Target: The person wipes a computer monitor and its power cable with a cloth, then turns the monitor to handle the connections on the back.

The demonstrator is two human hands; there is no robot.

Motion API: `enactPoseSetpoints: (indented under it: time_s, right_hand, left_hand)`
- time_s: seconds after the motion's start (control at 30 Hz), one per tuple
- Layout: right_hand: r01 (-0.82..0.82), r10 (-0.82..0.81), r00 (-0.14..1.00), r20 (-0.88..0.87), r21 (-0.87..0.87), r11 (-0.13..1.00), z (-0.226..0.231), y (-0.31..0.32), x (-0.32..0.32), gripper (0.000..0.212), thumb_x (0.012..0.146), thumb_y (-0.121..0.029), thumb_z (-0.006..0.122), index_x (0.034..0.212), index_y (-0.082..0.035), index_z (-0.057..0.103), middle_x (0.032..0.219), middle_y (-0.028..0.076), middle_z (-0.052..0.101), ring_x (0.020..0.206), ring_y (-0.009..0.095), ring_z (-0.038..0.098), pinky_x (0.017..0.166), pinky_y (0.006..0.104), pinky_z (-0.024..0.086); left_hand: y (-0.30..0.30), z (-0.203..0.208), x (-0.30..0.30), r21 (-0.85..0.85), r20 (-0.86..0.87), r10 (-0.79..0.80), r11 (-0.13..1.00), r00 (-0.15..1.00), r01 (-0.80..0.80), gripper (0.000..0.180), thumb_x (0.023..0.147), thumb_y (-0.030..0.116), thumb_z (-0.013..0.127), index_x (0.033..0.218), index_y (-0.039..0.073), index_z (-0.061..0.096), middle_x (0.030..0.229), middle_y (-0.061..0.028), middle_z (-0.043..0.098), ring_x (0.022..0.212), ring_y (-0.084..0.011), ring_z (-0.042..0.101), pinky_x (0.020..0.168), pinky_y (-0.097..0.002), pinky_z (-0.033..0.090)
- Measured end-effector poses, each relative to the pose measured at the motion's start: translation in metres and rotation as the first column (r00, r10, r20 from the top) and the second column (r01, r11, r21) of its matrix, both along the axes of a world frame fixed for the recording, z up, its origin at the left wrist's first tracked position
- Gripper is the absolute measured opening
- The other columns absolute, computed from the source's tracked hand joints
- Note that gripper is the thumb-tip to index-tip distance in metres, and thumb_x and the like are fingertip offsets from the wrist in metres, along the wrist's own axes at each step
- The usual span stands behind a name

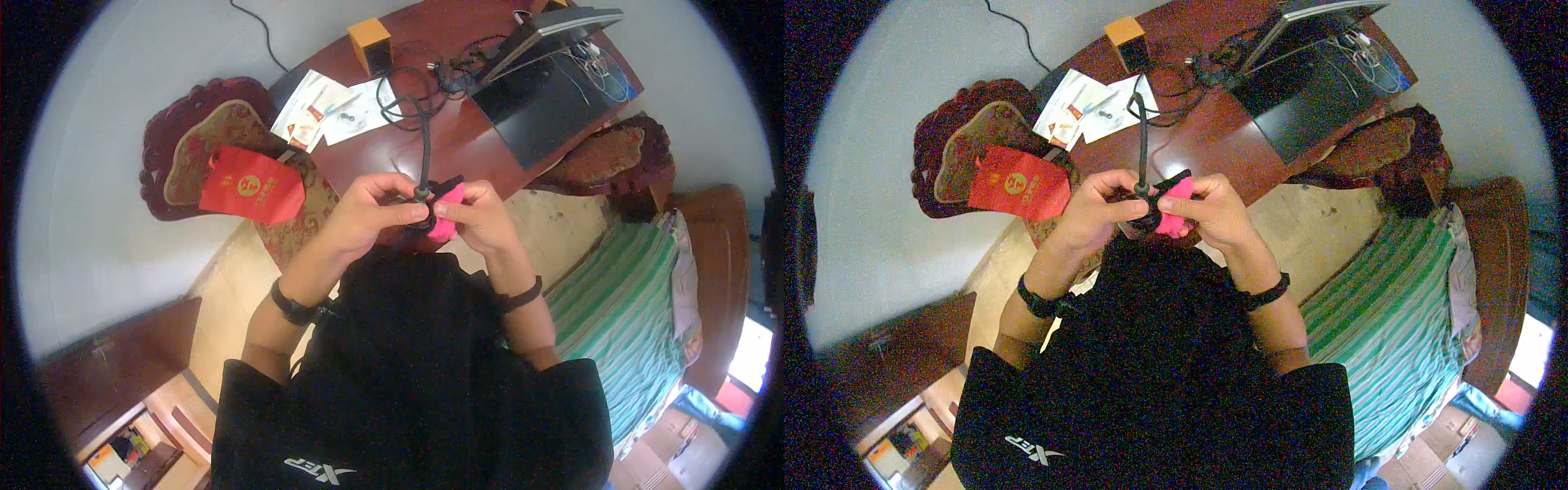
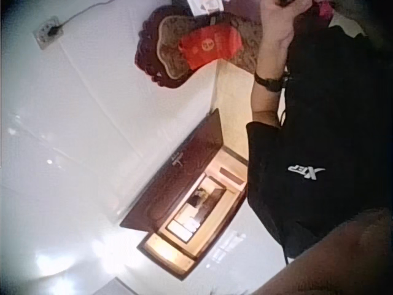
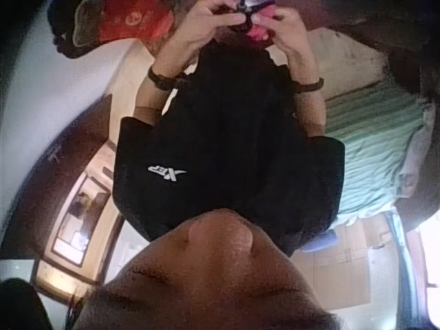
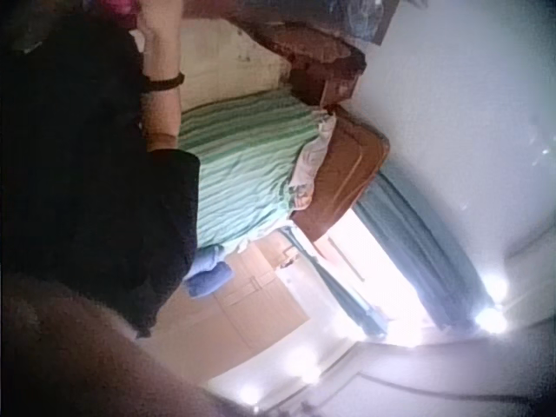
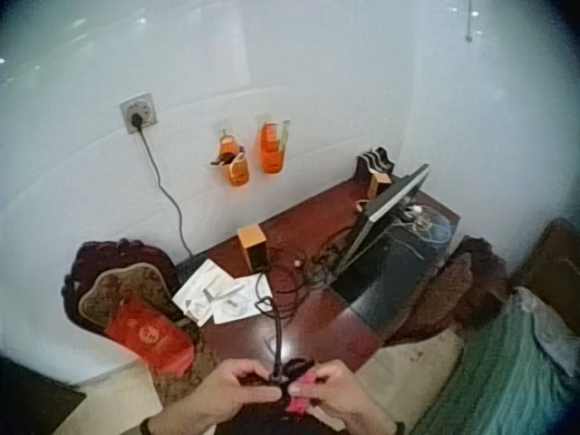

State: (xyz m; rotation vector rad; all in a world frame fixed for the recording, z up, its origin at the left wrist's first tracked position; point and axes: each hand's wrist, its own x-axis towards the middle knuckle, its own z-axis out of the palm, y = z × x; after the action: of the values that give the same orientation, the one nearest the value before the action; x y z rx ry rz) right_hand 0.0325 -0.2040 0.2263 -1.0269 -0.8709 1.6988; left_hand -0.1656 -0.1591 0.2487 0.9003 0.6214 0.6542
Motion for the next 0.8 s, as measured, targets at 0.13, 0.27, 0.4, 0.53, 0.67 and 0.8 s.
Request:
enactPoseSetpoints:
  time_s: [0.13, 0.27, 0.4, 0.53, 0.67, 0.8]
  right_hand:
    - [-0.034, 0.031, 0.999, -0.035, -0.085, 0.996, 0.001, -0.001, -0.004, 0.013, 0.076, -0.007, 0.077, 0.077, 0.000, 0.066, 0.068, 0.006, 0.064, 0.057, 0.010, 0.059, 0.050, 0.0221, 0.047]
    - [-0.001, -0.005, 0.997, 0.078, 0.073, 0.997, 0.017, -0.008, -0.022, 0.016, 0.072, -0.003, 0.079, 0.074, 0.001, 0.064, 0.077, 0.004, 0.063, 0.067, 0.009, 0.059, 0.057, 0.0236, 0.050]
    - [0.029, -0.049, 0.993, 0.111, 0.174, 0.984, 0.016, -0.011, -0.021, 0.015, 0.073, -0.004, 0.079, 0.075, 0.002, 0.064, 0.074, 0.005, 0.063, 0.064, 0.010, 0.060, 0.056, 0.0229, 0.049]
    - [0.014, -0.015, 0.999, 0.044, 0.027, 1.000, 0.006, -0.012, -0.013, 0.014, 0.080, -0.012, 0.074, 0.076, -0.001, 0.066, 0.068, 0.003, 0.064, 0.057, 0.010, 0.059, 0.051, 0.0217, 0.046]
    - [0.062, -0.063, 0.998, -0.023, -0.037, 0.997, -0.002, -0.013, -0.013, 0.016, 0.085, -0.019, 0.070, 0.080, -0.004, 0.067, 0.065, 0.001, 0.063, 0.053, 0.009, 0.056, 0.047, 0.0216, 0.043]
    - [0.128, -0.132, 0.990, 0.042, 0.076, 0.989, -0.006, -0.011, -0.014, 0.016, 0.085, -0.018, 0.070, 0.081, -0.003, 0.066, 0.064, 0.000, 0.062, 0.053, 0.008, 0.055, 0.047, 0.0216, 0.042]
  left_hand:
    - [-0.006, -0.002, -0.006, 0.053, -0.079, 0.063, 0.997, 0.995, -0.059, 0.013, 0.077, 0.002, 0.072, 0.086, 0.004, 0.064, 0.095, -0.0035, 0.063, 0.091, -0.0150, 0.061, 0.085, -0.0289, 0.047]
    - [-0.010, -0.004, -0.010, 0.107, -0.079, 0.199, 0.976, 0.977, -0.190, 0.014, 0.077, 0.005, 0.074, 0.085, 0.005, 0.062, 0.098, -0.0035, 0.061, 0.094, -0.0150, 0.058, 0.087, -0.0295, 0.044]
    - [-0.009, -0.009, -0.011, 0.016, -0.016, 0.188, 0.982, 0.982, -0.188, 0.010, 0.080, 0.000, 0.070, 0.085, 0.003, 0.062, 0.089, 0.0005, 0.057, 0.083, -0.0104, 0.057, 0.077, -0.0246, 0.046]
    - [-0.006, -0.011, -0.013, 0.028, -0.023, 0.105, 0.994, 0.994, -0.105, 0.016, 0.077, 0.004, 0.073, 0.084, 0.007, 0.059, 0.098, -0.0023, 0.058, 0.093, -0.0144, 0.056, 0.086, -0.0286, 0.043]
    - [-0.001, -0.011, -0.013, 0.190, 0.017, 0.007, 0.982, 1.000, -0.011, 0.017, 0.078, 0.008, 0.073, 0.087, 0.006, 0.058, 0.098, -0.0041, 0.059, 0.093, -0.0161, 0.057, 0.085, -0.0314, 0.045]
    - [0.007, -0.008, -0.010, 0.167, 0.079, -0.004, 0.986, 0.997, -0.010, 0.027, 0.080, 0.021, 0.074, 0.093, 0.005, 0.057, 0.096, -0.0066, 0.059, 0.094, -0.0200, 0.057, 0.084, -0.0342, 0.046]
